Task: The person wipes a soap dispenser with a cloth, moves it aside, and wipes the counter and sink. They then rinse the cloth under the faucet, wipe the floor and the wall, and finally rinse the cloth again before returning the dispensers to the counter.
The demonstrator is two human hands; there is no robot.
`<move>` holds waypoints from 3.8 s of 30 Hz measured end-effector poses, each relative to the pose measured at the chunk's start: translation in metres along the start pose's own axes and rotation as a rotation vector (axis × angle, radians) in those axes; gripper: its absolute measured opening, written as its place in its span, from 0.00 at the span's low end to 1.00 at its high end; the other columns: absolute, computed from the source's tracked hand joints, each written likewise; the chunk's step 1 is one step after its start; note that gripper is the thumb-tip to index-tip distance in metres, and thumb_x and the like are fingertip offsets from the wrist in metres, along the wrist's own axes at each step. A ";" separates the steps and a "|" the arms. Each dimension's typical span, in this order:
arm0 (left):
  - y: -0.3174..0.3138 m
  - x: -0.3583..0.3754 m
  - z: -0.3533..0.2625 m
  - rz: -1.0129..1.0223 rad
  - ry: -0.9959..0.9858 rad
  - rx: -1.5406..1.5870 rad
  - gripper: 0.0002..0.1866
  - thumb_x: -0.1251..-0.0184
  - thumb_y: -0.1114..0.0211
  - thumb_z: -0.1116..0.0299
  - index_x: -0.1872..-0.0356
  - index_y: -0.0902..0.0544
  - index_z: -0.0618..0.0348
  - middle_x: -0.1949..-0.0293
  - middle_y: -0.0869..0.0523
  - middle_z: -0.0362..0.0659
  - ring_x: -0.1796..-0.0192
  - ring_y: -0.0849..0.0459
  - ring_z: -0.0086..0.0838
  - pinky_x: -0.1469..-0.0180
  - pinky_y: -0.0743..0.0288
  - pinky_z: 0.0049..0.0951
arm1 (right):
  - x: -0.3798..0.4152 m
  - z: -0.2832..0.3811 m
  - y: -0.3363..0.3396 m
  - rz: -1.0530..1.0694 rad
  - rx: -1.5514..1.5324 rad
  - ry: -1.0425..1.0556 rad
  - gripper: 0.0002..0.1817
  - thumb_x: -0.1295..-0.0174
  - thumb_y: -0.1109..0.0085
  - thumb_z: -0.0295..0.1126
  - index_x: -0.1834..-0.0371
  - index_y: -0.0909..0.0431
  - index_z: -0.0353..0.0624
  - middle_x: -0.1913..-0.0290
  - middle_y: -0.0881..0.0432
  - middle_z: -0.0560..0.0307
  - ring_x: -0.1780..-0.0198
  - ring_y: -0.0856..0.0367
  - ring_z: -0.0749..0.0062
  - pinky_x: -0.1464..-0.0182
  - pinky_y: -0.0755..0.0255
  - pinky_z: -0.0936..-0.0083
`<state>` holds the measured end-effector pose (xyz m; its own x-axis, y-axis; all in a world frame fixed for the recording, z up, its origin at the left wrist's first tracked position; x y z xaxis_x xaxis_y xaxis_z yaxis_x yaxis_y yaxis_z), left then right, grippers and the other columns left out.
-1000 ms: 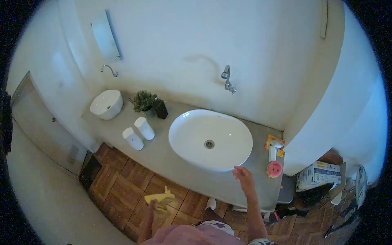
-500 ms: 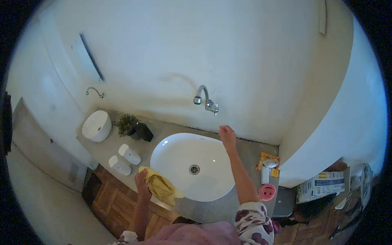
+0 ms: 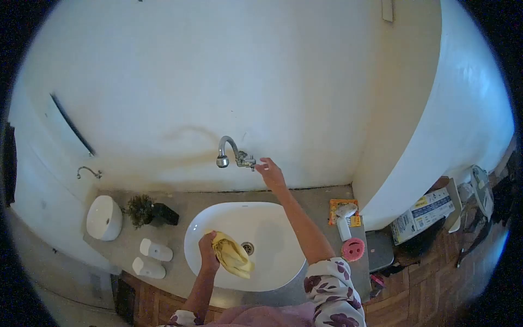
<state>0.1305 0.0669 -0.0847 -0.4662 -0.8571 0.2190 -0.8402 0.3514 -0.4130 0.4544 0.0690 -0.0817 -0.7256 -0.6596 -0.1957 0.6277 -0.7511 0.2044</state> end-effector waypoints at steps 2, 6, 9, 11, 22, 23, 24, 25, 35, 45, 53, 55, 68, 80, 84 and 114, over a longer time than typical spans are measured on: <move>0.000 -0.006 0.006 0.018 0.038 0.013 0.06 0.40 0.42 0.67 0.70 0.26 0.59 0.75 0.23 0.39 0.74 0.21 0.24 0.69 0.24 0.25 | -0.007 0.009 -0.006 0.013 0.033 0.063 0.21 0.39 0.42 0.41 0.44 0.28 0.46 0.63 0.20 0.59 0.64 0.22 0.77 0.67 0.26 0.77; 0.011 -0.010 0.008 0.046 0.088 0.061 0.07 0.40 0.42 0.68 0.69 0.24 0.61 0.75 0.22 0.40 0.74 0.20 0.26 0.68 0.23 0.26 | -0.023 -0.006 -0.028 0.101 -0.095 0.165 0.24 0.37 0.43 0.42 0.39 0.32 0.48 0.61 0.21 0.58 0.62 0.23 0.75 0.65 0.25 0.74; 0.026 -0.018 0.011 0.026 0.139 0.070 0.08 0.40 0.41 0.68 0.68 0.23 0.62 0.75 0.21 0.41 0.73 0.19 0.27 0.68 0.22 0.26 | -0.020 -0.004 -0.027 -0.037 -0.086 0.272 0.22 0.36 0.44 0.43 0.41 0.30 0.46 0.63 0.21 0.56 0.63 0.22 0.73 0.58 0.27 0.73; 0.031 -0.018 0.013 0.044 0.231 0.056 0.07 0.40 0.41 0.68 0.68 0.24 0.62 0.75 0.21 0.41 0.73 0.19 0.27 0.68 0.22 0.27 | -0.017 -0.007 -0.030 -0.057 -0.116 0.205 0.22 0.36 0.45 0.43 0.42 0.29 0.45 0.63 0.21 0.57 0.64 0.22 0.74 0.60 0.26 0.74; 0.068 -0.031 0.015 -0.028 0.187 0.115 0.08 0.42 0.41 0.66 0.71 0.26 0.59 0.75 0.24 0.39 0.73 0.22 0.25 0.67 0.25 0.25 | -0.026 0.009 -0.028 0.259 -0.350 -0.377 0.18 0.36 0.44 0.41 0.50 0.28 0.40 0.64 0.22 0.56 0.67 0.20 0.73 0.64 0.22 0.73; 0.073 -0.034 0.017 -0.035 0.187 0.116 0.08 0.42 0.41 0.66 0.71 0.26 0.59 0.75 0.24 0.39 0.73 0.22 0.25 0.67 0.25 0.25 | -0.027 0.011 -0.030 0.299 -0.324 -0.385 0.18 0.36 0.44 0.41 0.50 0.28 0.40 0.64 0.22 0.56 0.67 0.20 0.73 0.63 0.22 0.73; 0.079 -0.038 0.020 -0.050 0.186 0.115 0.07 0.42 0.41 0.66 0.71 0.25 0.59 0.75 0.23 0.39 0.73 0.21 0.25 0.67 0.25 0.25 | -0.027 0.011 -0.030 0.308 -0.322 -0.391 0.18 0.36 0.44 0.41 0.50 0.28 0.40 0.64 0.22 0.56 0.67 0.20 0.73 0.63 0.22 0.73; 0.084 -0.040 0.022 -0.067 0.185 0.117 0.07 0.42 0.41 0.66 0.71 0.25 0.59 0.74 0.23 0.39 0.72 0.21 0.25 0.67 0.25 0.25 | -0.028 0.012 -0.029 0.313 -0.330 -0.365 0.18 0.36 0.43 0.40 0.50 0.28 0.40 0.64 0.22 0.57 0.67 0.20 0.73 0.63 0.22 0.73; 0.096 -0.054 0.008 -0.155 0.102 0.094 0.09 0.42 0.40 0.64 0.71 0.25 0.58 0.74 0.22 0.38 0.71 0.20 0.25 0.66 0.24 0.25 | -0.031 0.013 -0.035 0.175 0.192 0.277 0.19 0.48 0.38 0.20 0.53 0.31 0.44 0.62 0.23 0.54 0.59 0.22 0.61 0.56 0.29 0.67; 0.054 -0.092 -0.008 -0.013 0.071 -0.048 0.07 0.40 0.41 0.67 0.70 0.24 0.60 0.74 0.23 0.37 0.73 0.22 0.22 0.67 0.25 0.23 | -0.012 0.015 -0.039 0.127 0.285 0.271 0.23 0.47 0.41 0.20 0.47 0.34 0.44 0.48 0.29 0.48 0.44 0.30 0.51 0.47 0.32 0.63; 0.063 -0.051 -0.014 0.045 0.099 -0.258 0.08 0.41 0.40 0.68 0.68 0.22 0.63 0.72 0.19 0.38 0.70 0.20 0.21 0.65 0.25 0.21 | 0.165 -0.080 -0.031 0.013 0.336 0.072 0.18 0.41 0.40 0.32 0.48 0.25 0.42 0.49 0.21 0.51 0.48 0.24 0.58 0.47 0.30 0.67; 0.076 -0.041 0.003 0.096 0.202 -0.195 0.08 0.43 0.40 0.68 0.68 0.22 0.63 0.72 0.19 0.39 0.70 0.19 0.22 0.66 0.25 0.22 | 0.219 -0.108 -0.038 0.210 0.228 -0.275 0.14 0.38 0.44 0.34 0.51 0.22 0.40 0.54 0.19 0.56 0.53 0.21 0.65 0.50 0.28 0.68; 0.017 -0.053 0.107 0.272 0.196 -0.517 0.23 0.43 0.35 0.52 0.61 0.19 0.65 0.67 0.17 0.47 0.63 0.17 0.31 0.60 0.25 0.30 | 0.255 -0.092 -0.077 0.323 -0.474 -0.418 0.21 0.33 0.52 0.40 0.43 0.30 0.38 0.50 0.22 0.56 0.54 0.21 0.69 0.52 0.25 0.74; 0.030 -0.072 0.156 0.266 0.123 -1.110 0.30 0.48 0.32 0.50 0.50 0.27 0.62 0.57 0.17 0.55 0.52 0.19 0.47 0.51 0.26 0.41 | 0.222 -0.121 -0.057 -0.083 0.501 -0.341 0.12 0.38 0.49 0.34 0.61 0.19 0.40 0.66 0.17 0.47 0.62 0.18 0.58 0.57 0.26 0.67; 0.065 -0.064 0.163 0.313 0.159 -1.022 0.29 0.48 0.32 0.53 0.49 0.27 0.60 0.55 0.17 0.53 0.51 0.19 0.46 0.51 0.26 0.40 | 0.224 -0.102 -0.079 0.158 0.455 -0.148 0.12 0.41 0.46 0.35 0.60 0.20 0.39 0.63 0.18 0.43 0.60 0.20 0.49 0.56 0.26 0.64; -0.017 -0.061 0.075 0.691 -0.469 -1.351 0.26 0.59 0.27 0.60 0.57 0.22 0.59 0.60 0.19 0.50 0.52 0.23 0.48 0.48 0.30 0.42 | 0.151 -0.053 -0.071 0.758 0.623 -0.055 0.08 0.49 0.46 0.25 0.66 0.21 0.37 0.68 0.16 0.49 0.67 0.16 0.62 0.62 0.24 0.71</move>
<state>0.1940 0.0851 -0.1574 -0.9378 -0.3427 -0.0557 -0.2479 0.5485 0.7986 0.3152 0.0217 -0.1762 -0.2140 -0.9474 0.2379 0.6832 0.0289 0.7296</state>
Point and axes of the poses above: each hand's wrist, its own x-axis away from the middle knuckle, its own y-axis out of the back of the hand, z = x × y, the point moved 5 cm from there along -x, towards the middle knuckle
